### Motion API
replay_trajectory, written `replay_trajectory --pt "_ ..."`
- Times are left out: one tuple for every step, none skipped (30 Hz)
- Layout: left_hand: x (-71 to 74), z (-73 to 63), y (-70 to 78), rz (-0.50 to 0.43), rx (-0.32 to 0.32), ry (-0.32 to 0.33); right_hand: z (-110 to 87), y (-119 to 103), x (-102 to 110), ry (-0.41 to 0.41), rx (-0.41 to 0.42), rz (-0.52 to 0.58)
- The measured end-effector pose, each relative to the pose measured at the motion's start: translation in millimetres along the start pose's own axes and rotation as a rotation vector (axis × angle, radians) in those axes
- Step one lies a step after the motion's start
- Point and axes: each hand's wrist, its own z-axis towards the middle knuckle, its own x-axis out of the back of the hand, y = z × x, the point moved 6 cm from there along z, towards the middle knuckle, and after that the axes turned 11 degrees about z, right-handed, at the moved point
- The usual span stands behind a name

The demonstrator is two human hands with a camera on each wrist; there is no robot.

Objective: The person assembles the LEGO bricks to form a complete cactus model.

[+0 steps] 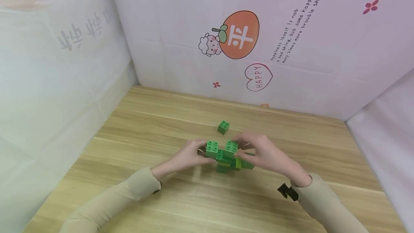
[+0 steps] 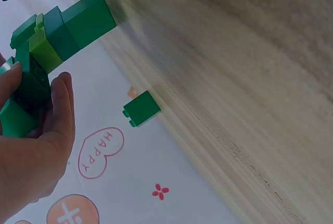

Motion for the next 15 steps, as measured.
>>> replay_trajectory --pt "0.2 0.1 0.3 0.0 -0.001 0.0 0.1 0.2 -0.6 -0.006 0.003 0.0" --pt "0.2 0.2 0.4 0.0 -0.002 0.0 0.2 0.5 -1.2 -0.012 0.007 0.0" --pt "0.3 0.3 0.5 -0.001 -0.003 0.0 0.3 1.0 -1.7 -0.017 0.011 -0.001" --pt "0.4 0.4 0.6 0.0 -0.005 0.0 0.3 1.3 -2.0 -0.022 0.019 0.001" --pt "0.5 0.5 0.7 0.003 -0.007 0.002 0.3 1.7 -2.3 -0.024 0.026 0.002" --pt "0.5 0.6 0.6 0.003 -0.008 0.002 0.3 1.8 -2.8 -0.027 0.032 0.005" --pt "0.6 0.6 0.5 0.003 -0.009 0.003 0.3 2.3 -3.2 -0.031 0.039 0.007" --pt "0.8 0.7 0.4 0.004 -0.009 0.004 0.3 2.2 -3.5 -0.033 0.042 0.009" --pt "0.8 0.7 0.3 0.003 -0.008 0.003 0.4 2.2 -3.7 -0.033 0.046 0.012" --pt "0.8 0.7 0.2 0.004 -0.008 0.003 0.4 1.7 -4.0 -0.035 0.05 0.014" --pt "0.7 0.7 0.1 0.002 -0.007 0.002 0.4 1.6 -4.3 -0.036 0.048 0.018" --pt "0.6 0.8 -0.1 0.001 -0.005 -0.001 0.4 1.5 -4.6 -0.038 0.045 0.018" --pt "0.5 0.8 -0.2 0.001 -0.004 -0.002 0.4 1.2 -4.7 -0.04 0.044 0.018" --pt "0.5 0.9 -0.3 0.001 -0.003 -0.002 0.4 0.8 -4.7 -0.041 0.041 0.016" --pt "0.4 0.9 -0.3 0.0 -0.003 -0.004 0.4 0.6 -4.7 -0.042 0.036 0.013"
